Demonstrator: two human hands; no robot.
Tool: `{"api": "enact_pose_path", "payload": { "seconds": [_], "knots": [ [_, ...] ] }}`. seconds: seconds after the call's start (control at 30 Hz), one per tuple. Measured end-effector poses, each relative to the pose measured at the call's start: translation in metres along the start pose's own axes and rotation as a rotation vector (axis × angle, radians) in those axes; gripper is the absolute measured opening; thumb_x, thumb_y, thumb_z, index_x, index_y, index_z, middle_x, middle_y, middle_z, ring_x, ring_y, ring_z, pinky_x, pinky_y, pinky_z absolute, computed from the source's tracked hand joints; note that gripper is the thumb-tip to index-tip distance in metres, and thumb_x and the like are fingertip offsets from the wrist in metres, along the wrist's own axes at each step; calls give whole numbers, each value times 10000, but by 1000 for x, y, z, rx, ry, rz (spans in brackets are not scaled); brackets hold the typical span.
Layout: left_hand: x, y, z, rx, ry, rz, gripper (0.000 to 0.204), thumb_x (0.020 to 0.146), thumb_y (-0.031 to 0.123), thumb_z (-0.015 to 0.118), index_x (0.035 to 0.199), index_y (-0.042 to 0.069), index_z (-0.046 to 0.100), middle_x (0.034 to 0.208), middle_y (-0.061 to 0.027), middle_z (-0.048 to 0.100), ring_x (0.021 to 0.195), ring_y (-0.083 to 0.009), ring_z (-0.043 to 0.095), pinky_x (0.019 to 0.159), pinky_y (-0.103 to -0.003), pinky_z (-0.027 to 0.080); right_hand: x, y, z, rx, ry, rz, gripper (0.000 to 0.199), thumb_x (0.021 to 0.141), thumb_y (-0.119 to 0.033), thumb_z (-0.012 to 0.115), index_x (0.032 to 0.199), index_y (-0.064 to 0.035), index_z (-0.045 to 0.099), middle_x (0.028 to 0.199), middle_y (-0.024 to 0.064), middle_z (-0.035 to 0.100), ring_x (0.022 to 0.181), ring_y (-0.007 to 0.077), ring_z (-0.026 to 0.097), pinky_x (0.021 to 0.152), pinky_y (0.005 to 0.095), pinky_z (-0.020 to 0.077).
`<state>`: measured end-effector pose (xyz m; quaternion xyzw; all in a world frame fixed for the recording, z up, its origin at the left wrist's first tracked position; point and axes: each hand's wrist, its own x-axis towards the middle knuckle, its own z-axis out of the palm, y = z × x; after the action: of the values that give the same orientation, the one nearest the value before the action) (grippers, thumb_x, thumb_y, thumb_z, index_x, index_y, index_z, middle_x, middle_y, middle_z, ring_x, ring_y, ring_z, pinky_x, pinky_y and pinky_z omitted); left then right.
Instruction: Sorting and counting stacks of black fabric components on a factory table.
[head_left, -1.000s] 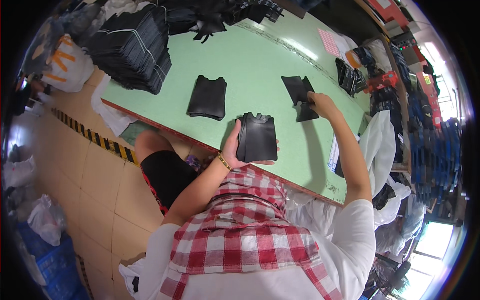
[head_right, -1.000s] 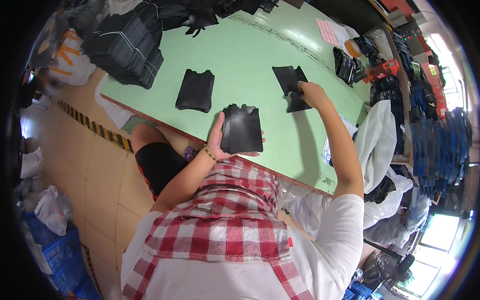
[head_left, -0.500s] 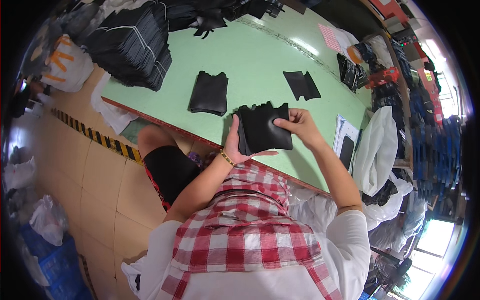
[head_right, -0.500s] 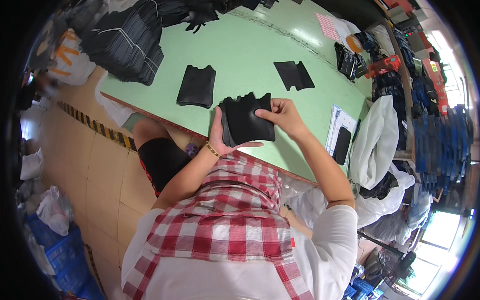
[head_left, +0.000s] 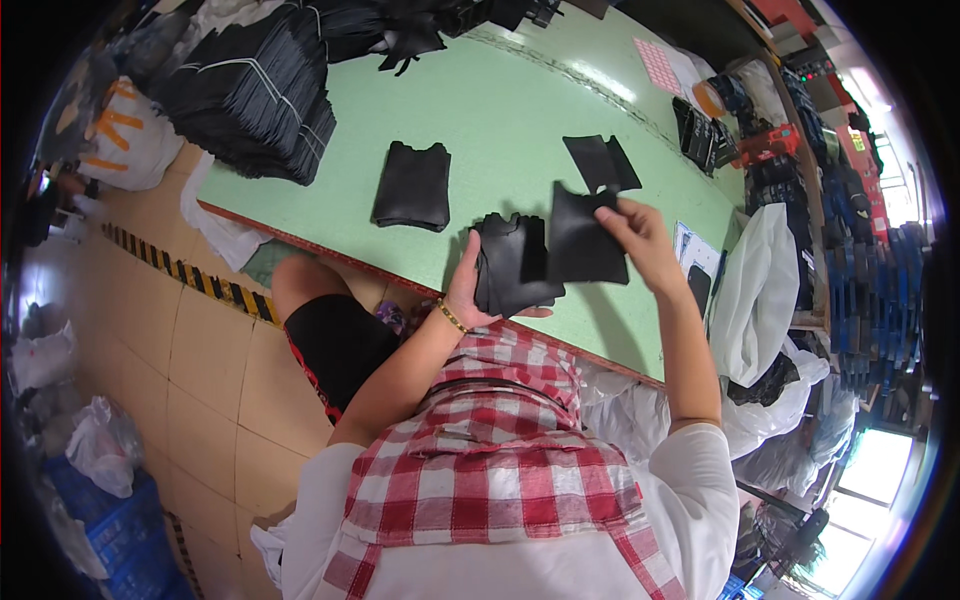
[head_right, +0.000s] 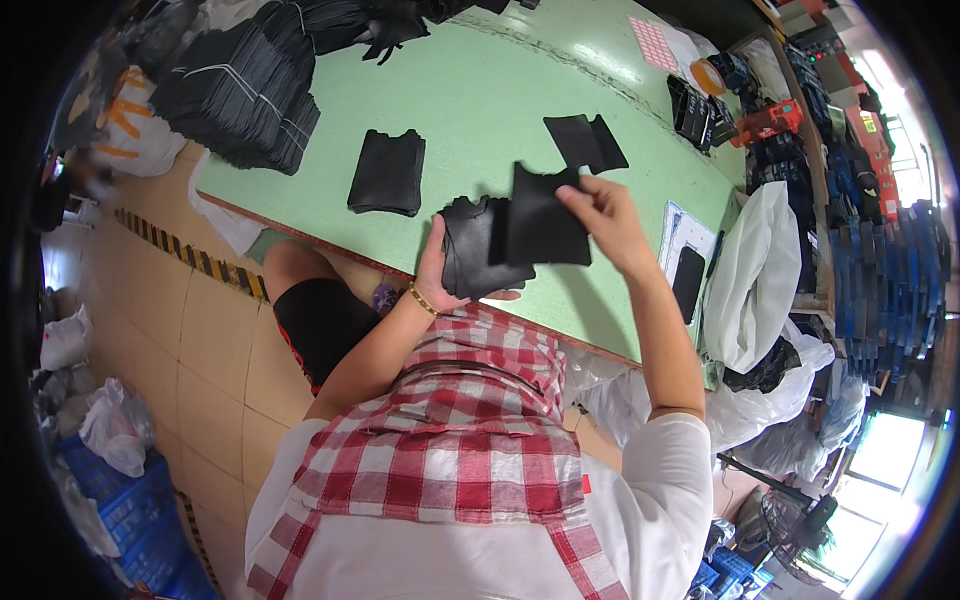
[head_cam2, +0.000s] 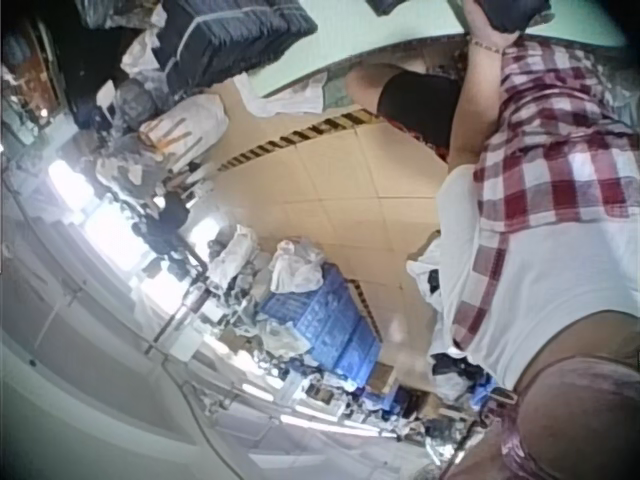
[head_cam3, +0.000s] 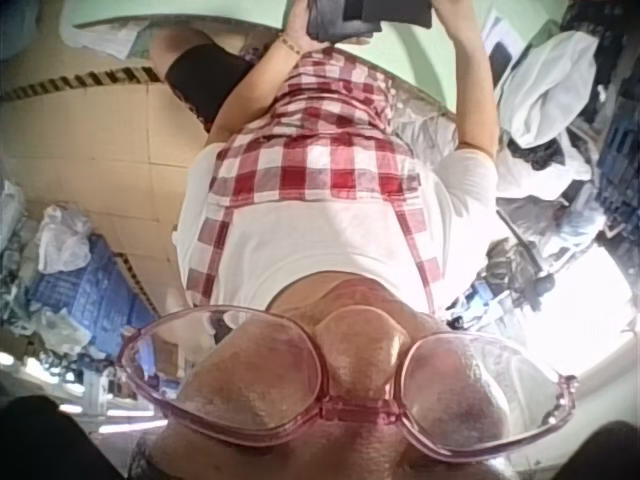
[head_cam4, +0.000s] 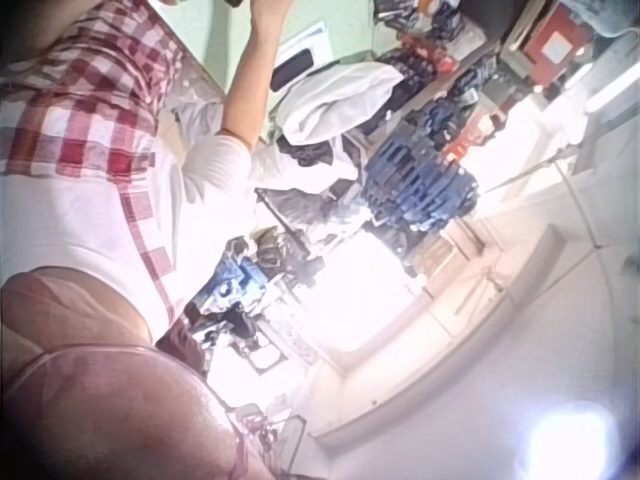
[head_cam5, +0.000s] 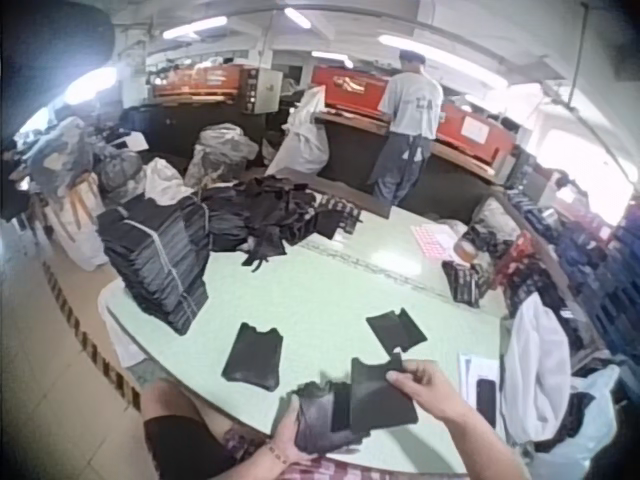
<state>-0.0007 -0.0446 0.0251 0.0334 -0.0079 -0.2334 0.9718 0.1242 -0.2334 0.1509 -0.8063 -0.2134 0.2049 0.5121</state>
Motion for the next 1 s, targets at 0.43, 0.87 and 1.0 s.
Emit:
{"api": "enact_pose_path", "payload": {
  "seconds": [0.43, 0.87, 1.0],
  "knots": [
    [0, -5, -9, -50, -266, -3, 838, 771, 464, 700, 1420, 151, 272, 1425, -215, 315, 1312, -377, 337, 982, -577, 403, 142, 128, -58, -968, 456, 329, 619, 669, -449, 791, 938, 72, 593, 915, 192, 640, 936, 309, 607, 784, 402, 478],
    [-1, 1, -11, 50, -121, -99, 859, 814, 709, 430, 1432, 139, 257, 1360, -228, 408, 1233, -433, 429, 834, -512, 507, 39, -10, -24, 21, -18, -161, 121, 853, -105, 655, 898, -6, 602, 766, -28, 590, 703, 35, 515, 609, 217, 415],
    [2, 2, -9, 42, -129, -140, 921, 778, 775, 370, 1440, 147, 249, 1369, -249, 389, 1207, -466, 441, 786, -589, 509, 22, -32, -9, -27, -466, -35, 178, 849, -130, 668, 816, -47, 514, 715, -77, 430, 692, 26, 458, 603, 202, 379]
  ]
}}
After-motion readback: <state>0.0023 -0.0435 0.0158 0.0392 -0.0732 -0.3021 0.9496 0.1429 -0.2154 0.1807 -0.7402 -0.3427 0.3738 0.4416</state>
